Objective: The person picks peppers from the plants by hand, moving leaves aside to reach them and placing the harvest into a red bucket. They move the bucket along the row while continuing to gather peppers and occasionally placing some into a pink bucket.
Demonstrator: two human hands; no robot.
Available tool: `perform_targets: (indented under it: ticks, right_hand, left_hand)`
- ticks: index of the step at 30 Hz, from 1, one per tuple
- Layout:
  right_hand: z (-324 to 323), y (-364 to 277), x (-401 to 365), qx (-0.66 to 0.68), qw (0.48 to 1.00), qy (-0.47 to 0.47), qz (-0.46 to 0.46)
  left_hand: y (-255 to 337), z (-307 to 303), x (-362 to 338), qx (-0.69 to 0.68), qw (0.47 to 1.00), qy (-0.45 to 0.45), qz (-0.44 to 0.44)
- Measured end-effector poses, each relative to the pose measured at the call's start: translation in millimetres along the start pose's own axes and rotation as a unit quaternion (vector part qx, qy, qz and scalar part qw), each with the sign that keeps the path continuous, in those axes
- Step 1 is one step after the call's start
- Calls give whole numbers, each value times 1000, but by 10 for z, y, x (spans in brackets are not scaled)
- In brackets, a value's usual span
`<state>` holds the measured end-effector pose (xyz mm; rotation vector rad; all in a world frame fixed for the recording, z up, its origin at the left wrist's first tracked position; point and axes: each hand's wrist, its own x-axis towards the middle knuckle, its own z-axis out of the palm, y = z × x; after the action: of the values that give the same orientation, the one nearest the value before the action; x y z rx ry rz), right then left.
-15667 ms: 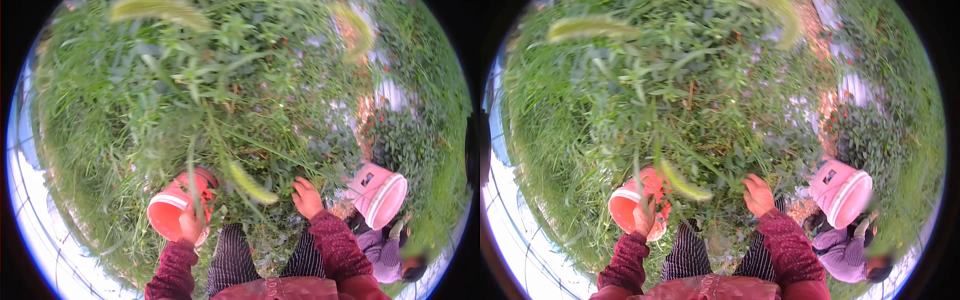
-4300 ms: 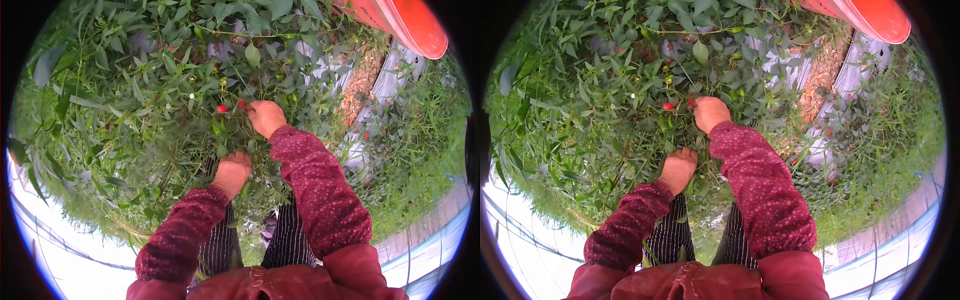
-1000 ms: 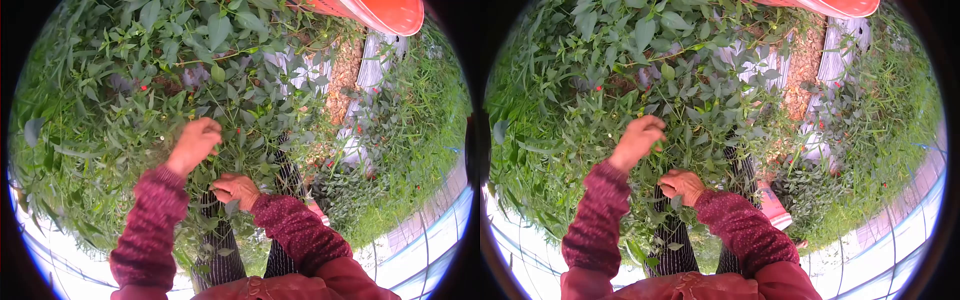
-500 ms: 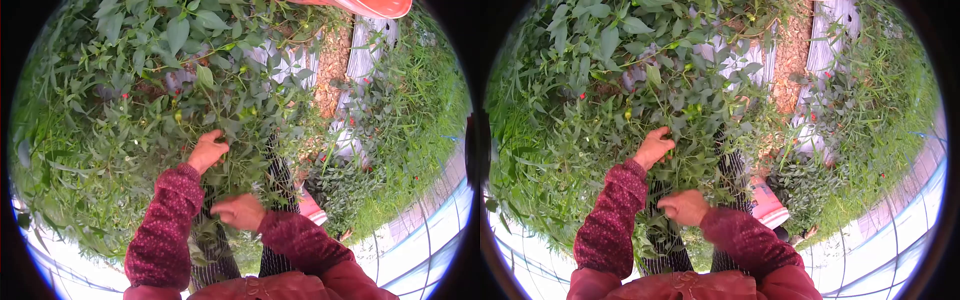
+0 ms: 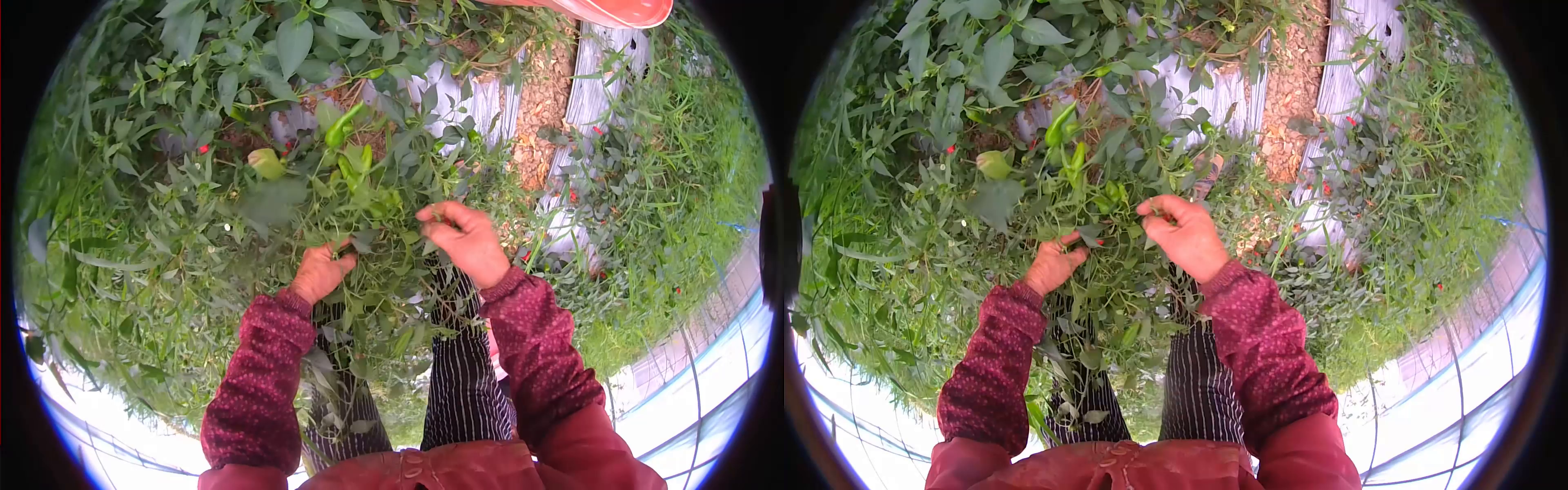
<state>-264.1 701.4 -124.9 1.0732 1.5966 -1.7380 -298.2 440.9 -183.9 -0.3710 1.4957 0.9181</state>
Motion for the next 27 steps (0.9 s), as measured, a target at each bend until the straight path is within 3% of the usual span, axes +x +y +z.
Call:
perform_targets:
  ticks: [2,3,5,7,8,9,10,13,15,16,17,18,19,20,21,22,23,24,25,26,27]
  right_hand:
    - [102,145,86,-41,998,8,-41]
    - [116,197,134,-42,998,7,-40]
    - [139,222,230,46,998,33,-9]
    - [116,253,289,32,999,35,12]
    - [113,140,273,43,998,35,29]
    - [112,79,260,54,997,35,48]
    - [102,101,265,51,997,35,48]
    - [49,111,285,49,999,1,11]
    - [44,25,244,3,995,-83,47]
    - [49,260,314,-12,996,-93,2]
    - [86,363,353,-13,996,-93,4]
    - [131,470,397,174,974,-105,98]
    - [152,516,416,353,910,-111,187]
    - [127,193,321,371,877,-175,249]
    - [139,185,257,371,877,-174,251]
    - [158,191,178,-32,958,-268,95]
    - [175,208,90,-428,845,-310,-81]
    - [201,440,11,-336,878,-292,-175]
    - [211,465,-108,-337,878,-293,-174]
    - [218,485,-221,-305,886,-303,-173]
    - [221,497,-295,-271,894,-312,-172]
  left_hand:
    - [420,21,-198,283,959,-9,-1]
    - [293,21,-166,282,959,-8,-2]
    - [23,45,-104,458,885,-19,83]
    - [-391,73,-8,447,893,-30,51]
    - [-1042,104,183,176,971,-19,161]
    - [-1399,126,283,-112,960,-8,257]
    - [-1351,137,244,-114,960,-8,257]
    - [-745,110,-44,-169,977,-30,126]
    - [-389,89,-167,-186,978,-37,81]
    - [-217,87,-181,183,969,-32,164]
    - [-149,92,-184,525,821,-23,224]
    - [-442,154,-80,360,914,25,184]
    - [-410,167,-91,358,915,24,184]
    - [-305,179,-130,401,889,20,221]
    - [-205,193,-179,443,859,16,256]
    - [-130,207,-215,484,826,12,290]
    - [-94,228,-232,482,827,12,290]
    - [-61,251,-248,380,888,-5,259]
    - [-42,267,-251,272,936,-22,224]
    - [-432,334,-24,379,919,3,106]
    - [-512,352,18,378,920,2,106]
